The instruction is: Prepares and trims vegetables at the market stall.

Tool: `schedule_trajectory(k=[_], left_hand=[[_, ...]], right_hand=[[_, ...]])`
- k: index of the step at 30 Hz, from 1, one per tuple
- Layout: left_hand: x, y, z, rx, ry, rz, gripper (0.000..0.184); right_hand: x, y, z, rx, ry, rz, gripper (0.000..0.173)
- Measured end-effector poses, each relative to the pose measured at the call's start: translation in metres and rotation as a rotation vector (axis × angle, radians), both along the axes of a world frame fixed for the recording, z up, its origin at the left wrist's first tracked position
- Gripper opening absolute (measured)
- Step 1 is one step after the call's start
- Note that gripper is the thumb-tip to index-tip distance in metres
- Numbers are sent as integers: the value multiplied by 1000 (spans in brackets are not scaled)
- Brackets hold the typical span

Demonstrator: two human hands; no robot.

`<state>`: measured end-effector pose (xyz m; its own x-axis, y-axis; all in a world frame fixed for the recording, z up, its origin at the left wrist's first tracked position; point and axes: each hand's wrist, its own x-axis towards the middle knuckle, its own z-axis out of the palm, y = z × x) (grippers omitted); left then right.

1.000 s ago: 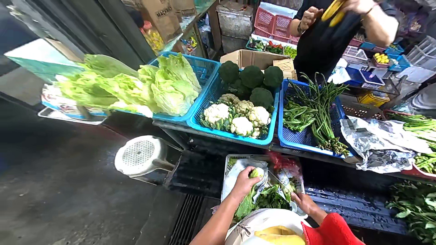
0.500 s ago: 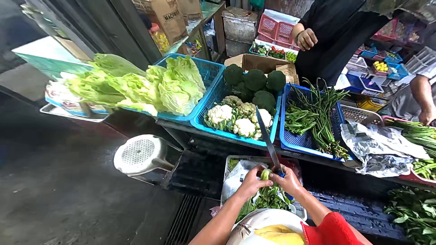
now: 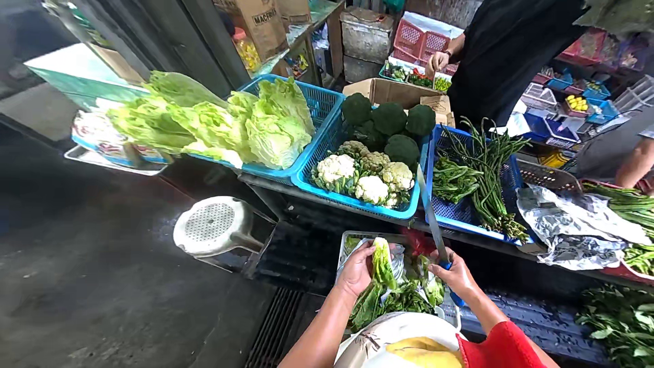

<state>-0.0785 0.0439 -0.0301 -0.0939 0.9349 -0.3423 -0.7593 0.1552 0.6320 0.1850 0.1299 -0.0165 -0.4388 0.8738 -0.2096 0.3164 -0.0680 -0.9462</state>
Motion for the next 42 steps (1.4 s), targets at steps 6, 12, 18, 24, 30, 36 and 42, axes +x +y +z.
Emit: schedule_trajectory(k=[6,12,18,24,30,36,42], left_hand=[[11,11,9,-34,116,-107,31],[44,39,34,-34,485,-270,32],[78,122,92,63,953,-399,34],[98,199,128,349,1088,-241,56],[46,108,23,56,1033,-680,24],[38,11,-118,-684,1485,-1016,61],[41,-7,-139,-603,1493,-937,57]], right_hand=[[-1,-9,-3,-51,67,-47,35],[0,-12,10,13,213,-81,27],[29,-17,9,144,333,-223,24],[52,-22,-3,168,366,-261,20],[68,-35,-20,138,242,-201,21],[57,-42,-19,119,107,-52,21],[27,-34,-16,59,-8,126,24]])
